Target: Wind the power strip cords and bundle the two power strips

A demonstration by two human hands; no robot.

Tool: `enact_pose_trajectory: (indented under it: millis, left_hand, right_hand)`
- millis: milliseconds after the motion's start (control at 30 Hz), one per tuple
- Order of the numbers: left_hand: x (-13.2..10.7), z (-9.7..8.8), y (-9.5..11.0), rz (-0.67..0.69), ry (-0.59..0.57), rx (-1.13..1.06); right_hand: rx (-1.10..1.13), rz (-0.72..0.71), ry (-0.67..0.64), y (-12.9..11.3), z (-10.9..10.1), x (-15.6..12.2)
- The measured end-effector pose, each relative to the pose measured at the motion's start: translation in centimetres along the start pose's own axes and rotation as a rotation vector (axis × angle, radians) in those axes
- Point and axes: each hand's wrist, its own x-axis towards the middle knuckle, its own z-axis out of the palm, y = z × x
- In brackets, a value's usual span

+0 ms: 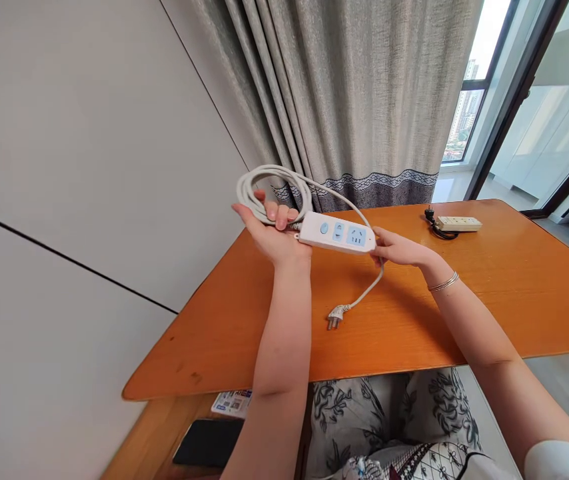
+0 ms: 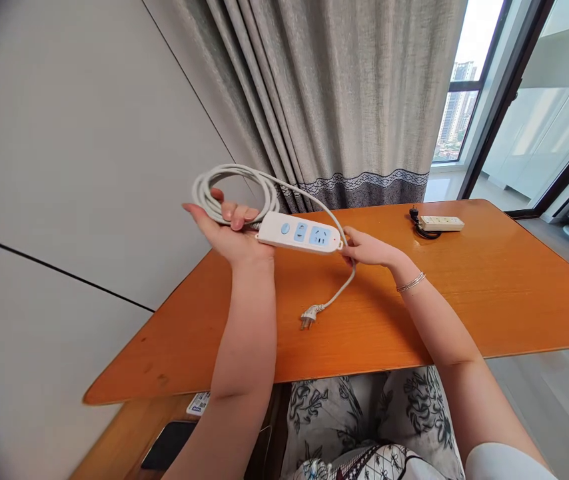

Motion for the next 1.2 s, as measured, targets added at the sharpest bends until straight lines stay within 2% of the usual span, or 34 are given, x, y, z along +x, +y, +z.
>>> enact_pose_trajectory:
  millis: [67,100,233,300,367,433,500,633,733,833,967,1067,1200]
  left_hand:
    - [0.0,-0.1,0.1,0.076,0.085,0.045]
    - [0.0,-0.1,0.2,0.105,0.111,0.062]
    - [0.2,-0.5,-0.2,0.148,0.139,0.058]
    - [0.2,-0.4,-0.5,0.117,0.166,-0.011]
    - [0.0,0.1,-0.8,0.032,0.235,-0.081]
    - [-0.3,0.8,-0.8,-0.057,0.31,-0.099]
    - [-0.7,1.4,-0.8,-0.067,0.327,-0.05]
    - [-1.6,2.0,-1.1,0.088,0.16,0.128]
    - [-2.4,2.4,-1.7,0.094,0.03,0.165]
    - [-3.1,3.0,-2.1,0.028,-0.132,0.12]
    - [-4.0,3.8,-1.8,-0.127,-0.384,0.041]
    - [-4.7,4.5,-1.3,-0.268,-0.527,-0.041]
    - [-5.9,5.3,-1.1,-0.454,-0.634,-0.151]
  right_hand:
    - [-0.142,0.01,-0.022,0.4,-0.2,0.1]
    - [-0.199,-0.003,0.022,0.6,-0.3,0.2]
    - [-0.471,-0.156,0.367,0.8,-0.2,0.5]
    - [-0.659,-0.194,0.481,0.4,-0.1,0.3]
    - [-0.835,-0.16,0.508,-0.5,0.0,-0.3]
    - [-0.974,-0.11,0.476,-1.6,0.2,-1.2]
    - [-1.07,-0.097,0.436,-2.7,0.5,-2.1]
    - [-1.157,-0.151,0.352,-4.3,1.6,-3.8]
    - [-1.176,-0.282,0.273,-4.9,2.5,-4.8]
    - [-1.136,-0.509,0.248,-5.2,2.9,-5.6]
    - [-0.939,-0.805,0.309,-5.1,2.5,-6.1]
    - [-0.795,-0.911,0.351,-5.0,2.1,-6.2]
    - [-0.704,-0.977,0.478,-5.1,1.5,-6.0]
